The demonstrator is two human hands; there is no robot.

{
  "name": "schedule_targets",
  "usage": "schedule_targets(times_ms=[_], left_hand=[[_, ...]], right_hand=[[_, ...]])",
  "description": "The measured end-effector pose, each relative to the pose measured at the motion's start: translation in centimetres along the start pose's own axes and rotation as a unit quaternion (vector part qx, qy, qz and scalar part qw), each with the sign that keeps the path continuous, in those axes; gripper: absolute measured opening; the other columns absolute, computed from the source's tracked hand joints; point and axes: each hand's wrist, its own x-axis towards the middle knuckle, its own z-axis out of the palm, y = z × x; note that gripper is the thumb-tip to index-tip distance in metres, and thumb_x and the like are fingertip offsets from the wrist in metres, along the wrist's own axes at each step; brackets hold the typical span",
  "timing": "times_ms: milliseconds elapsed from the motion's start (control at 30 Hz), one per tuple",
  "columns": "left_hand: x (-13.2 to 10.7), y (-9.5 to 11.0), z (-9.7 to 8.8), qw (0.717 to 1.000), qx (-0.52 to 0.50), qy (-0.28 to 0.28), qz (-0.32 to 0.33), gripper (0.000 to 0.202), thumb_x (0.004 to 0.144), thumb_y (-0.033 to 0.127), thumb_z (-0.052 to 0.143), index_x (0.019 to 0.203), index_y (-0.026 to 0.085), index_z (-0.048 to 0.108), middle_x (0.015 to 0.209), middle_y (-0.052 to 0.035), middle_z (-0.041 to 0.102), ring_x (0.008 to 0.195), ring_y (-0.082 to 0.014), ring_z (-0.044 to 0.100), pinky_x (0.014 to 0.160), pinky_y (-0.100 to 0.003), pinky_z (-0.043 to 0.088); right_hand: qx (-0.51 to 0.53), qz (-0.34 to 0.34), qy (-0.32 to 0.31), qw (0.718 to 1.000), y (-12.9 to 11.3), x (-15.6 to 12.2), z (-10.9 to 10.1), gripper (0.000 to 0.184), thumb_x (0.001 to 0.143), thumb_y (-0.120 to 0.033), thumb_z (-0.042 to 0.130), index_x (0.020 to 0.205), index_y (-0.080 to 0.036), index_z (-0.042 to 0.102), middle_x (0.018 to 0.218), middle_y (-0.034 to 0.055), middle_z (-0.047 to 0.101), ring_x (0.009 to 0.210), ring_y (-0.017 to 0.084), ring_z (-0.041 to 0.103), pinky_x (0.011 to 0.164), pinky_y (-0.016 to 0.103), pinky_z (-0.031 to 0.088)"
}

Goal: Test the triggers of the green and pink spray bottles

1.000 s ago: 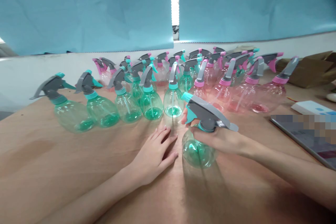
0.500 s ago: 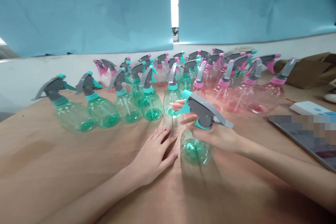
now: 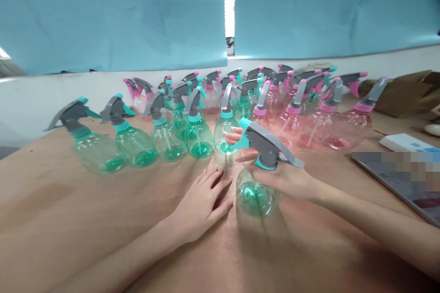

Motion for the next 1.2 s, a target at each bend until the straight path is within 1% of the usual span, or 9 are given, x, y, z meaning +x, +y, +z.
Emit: schedule_targets(times_ms=[100, 300, 433, 667, 767, 867, 967, 1100, 1200], left_hand=[[0.01, 0.01, -0.05, 1.000, -0.001, -0.003, -0.001, 0.048, 0.099, 0.044, 0.043, 0.139, 0.018, 0.050, 0.152, -0.0135, 0.039, 0.143, -0.0316, 0.030, 0.116, -0.055, 0.026], [0.04, 0.07, -0.15, 1.000, -0.003, -0.009, -0.004, 0.049, 0.099, 0.044, 0.042, 0.140, 0.018, 0.049, 0.151, -0.0144, 0.039, 0.142, -0.0319, 0.031, 0.116, -0.055, 0.026], [0.00, 0.07, -0.14, 1.000, -0.004, -0.006, -0.003, 0.047, 0.099, 0.043, 0.044, 0.139, 0.018, 0.049, 0.151, -0.0141, 0.040, 0.142, -0.0317, 0.032, 0.115, -0.054, 0.027], [-0.01, 0.07, -0.17, 1.000, -0.006, -0.008, -0.006, 0.049, 0.099, 0.044, 0.043, 0.140, 0.018, 0.048, 0.151, -0.0149, 0.039, 0.142, -0.0320, 0.031, 0.116, -0.055, 0.026], [-0.01, 0.05, -0.10, 1.000, -0.007, -0.002, -0.004, 0.047, 0.099, 0.044, 0.043, 0.139, 0.019, 0.049, 0.151, -0.0140, 0.041, 0.142, -0.0317, 0.032, 0.115, -0.055, 0.027], [-0.02, -0.02, 0.01, 1.000, -0.011, 0.008, 0.001, 0.046, 0.099, 0.044, 0.044, 0.138, 0.020, 0.050, 0.150, -0.0131, 0.042, 0.141, -0.0325, 0.033, 0.114, -0.056, 0.028], [-0.02, -0.06, 0.08, 1.000, -0.012, 0.008, 0.002, 0.047, 0.099, 0.043, 0.044, 0.139, 0.019, 0.049, 0.150, -0.0136, 0.041, 0.141, -0.0330, 0.033, 0.114, -0.057, 0.027], [-0.05, -0.07, 0.05, 1.000, -0.004, -0.001, 0.000, 0.048, 0.099, 0.044, 0.043, 0.139, 0.018, 0.049, 0.151, -0.0143, 0.040, 0.142, -0.0316, 0.032, 0.115, -0.055, 0.027], [-0.06, -0.08, 0.01, 1.000, 0.001, -0.006, -0.003, 0.048, 0.099, 0.045, 0.042, 0.139, 0.020, 0.049, 0.151, -0.0135, 0.040, 0.142, -0.0313, 0.031, 0.115, -0.055, 0.027]], right_hand=[[-0.007, -0.003, -0.008, 1.000, 0.06, -0.03, -0.05, 0.013, 0.077, -0.023, 0.056, 0.088, -0.025, 0.063, 0.073, 0.0000, 0.062, 0.072, 0.019, 0.061, 0.068, 0.033, 0.054], [-0.002, 0.004, -0.003, 1.000, 0.15, -0.13, 0.01, 0.004, 0.078, -0.026, 0.057, 0.080, -0.025, 0.060, 0.072, -0.0002, 0.060, 0.070, 0.018, 0.061, 0.064, 0.031, 0.054], [-0.014, 0.006, -0.002, 1.000, -0.05, -0.07, -0.04, 0.005, 0.076, -0.028, 0.055, 0.076, -0.024, 0.058, 0.071, 0.0006, 0.059, 0.069, 0.018, 0.061, 0.061, 0.031, 0.053], [-0.012, 0.013, 0.001, 1.000, -0.04, -0.08, -0.02, 0.009, 0.075, -0.029, 0.056, 0.082, -0.025, 0.062, 0.071, 0.0007, 0.061, 0.071, 0.020, 0.062, 0.061, 0.032, 0.053], [0.001, 0.008, -0.001, 1.000, 0.06, -0.09, 0.02, 0.020, 0.075, -0.027, 0.057, 0.094, -0.026, 0.065, 0.072, -0.0001, 0.064, 0.073, 0.021, 0.064, 0.062, 0.031, 0.054], [0.027, -0.007, -0.015, 0.999, 0.08, -0.04, -0.02, 0.038, 0.076, -0.022, 0.056, 0.112, -0.028, 0.063, 0.079, -0.0013, 0.068, 0.081, 0.020, 0.067, 0.073, 0.032, 0.056], [0.046, -0.012, -0.031, 0.998, 0.09, 0.05, -0.08, 0.047, 0.077, -0.017, 0.056, 0.122, -0.030, 0.059, 0.088, -0.0015, 0.070, 0.085, 0.018, 0.068, 0.083, 0.033, 0.055], [0.059, -0.017, -0.036, 0.997, 0.00, 0.18, -0.12, 0.050, 0.077, -0.015, 0.054, 0.125, -0.029, 0.057, 0.092, -0.0007, 0.070, 0.080, 0.017, 0.068, 0.079, 0.033, 0.056], [0.066, -0.021, -0.032, 0.997, -0.22, 0.25, -0.19, 0.048, 0.074, -0.015, 0.053, 0.120, -0.028, 0.059, 0.087, -0.0014, 0.070, 0.077, 0.017, 0.067, 0.076, 0.032, 0.057]])
